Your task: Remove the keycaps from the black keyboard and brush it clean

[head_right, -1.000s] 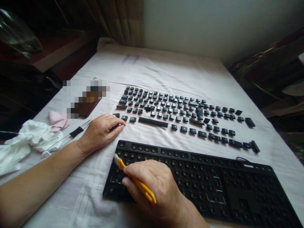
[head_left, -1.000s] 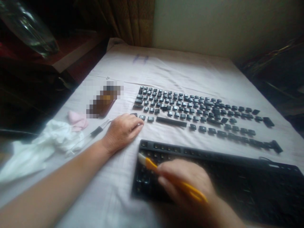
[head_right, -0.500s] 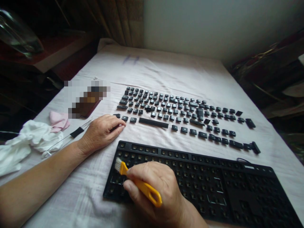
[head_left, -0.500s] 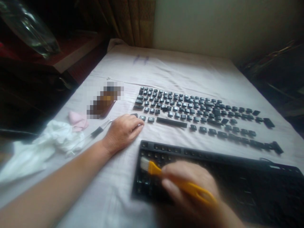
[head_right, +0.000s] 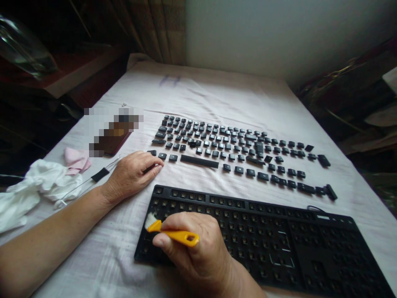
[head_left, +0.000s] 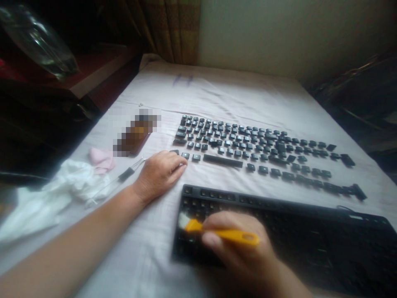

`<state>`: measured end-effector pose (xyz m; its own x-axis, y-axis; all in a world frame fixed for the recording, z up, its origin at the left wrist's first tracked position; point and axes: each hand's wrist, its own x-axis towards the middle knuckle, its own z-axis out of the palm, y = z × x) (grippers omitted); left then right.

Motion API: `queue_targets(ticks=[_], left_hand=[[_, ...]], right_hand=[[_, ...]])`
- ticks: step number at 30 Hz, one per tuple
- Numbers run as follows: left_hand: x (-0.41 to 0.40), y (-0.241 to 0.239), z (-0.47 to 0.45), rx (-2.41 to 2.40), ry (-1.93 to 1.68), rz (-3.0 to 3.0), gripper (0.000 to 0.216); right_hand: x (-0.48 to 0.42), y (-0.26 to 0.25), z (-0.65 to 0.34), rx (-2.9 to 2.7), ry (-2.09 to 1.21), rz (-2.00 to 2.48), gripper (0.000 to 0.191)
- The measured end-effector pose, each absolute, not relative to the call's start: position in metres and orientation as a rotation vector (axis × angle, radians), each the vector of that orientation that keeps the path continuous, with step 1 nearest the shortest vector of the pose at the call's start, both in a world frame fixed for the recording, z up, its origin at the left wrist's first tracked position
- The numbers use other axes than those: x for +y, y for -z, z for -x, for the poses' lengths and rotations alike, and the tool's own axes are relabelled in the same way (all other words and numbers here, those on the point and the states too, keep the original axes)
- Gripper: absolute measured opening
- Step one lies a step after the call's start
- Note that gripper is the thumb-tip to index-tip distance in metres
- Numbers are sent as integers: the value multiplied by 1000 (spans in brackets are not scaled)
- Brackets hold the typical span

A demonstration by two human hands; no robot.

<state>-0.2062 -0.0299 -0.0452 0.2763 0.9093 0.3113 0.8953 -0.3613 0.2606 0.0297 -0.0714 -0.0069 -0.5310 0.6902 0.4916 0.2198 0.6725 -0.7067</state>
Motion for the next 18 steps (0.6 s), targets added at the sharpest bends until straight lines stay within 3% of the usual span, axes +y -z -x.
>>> queue_targets(ticks=[18], left_hand=[[-29,45,205,1766,-644,-2496,17]], right_hand=[[-67,7,-35,-2063,-793,766,22]])
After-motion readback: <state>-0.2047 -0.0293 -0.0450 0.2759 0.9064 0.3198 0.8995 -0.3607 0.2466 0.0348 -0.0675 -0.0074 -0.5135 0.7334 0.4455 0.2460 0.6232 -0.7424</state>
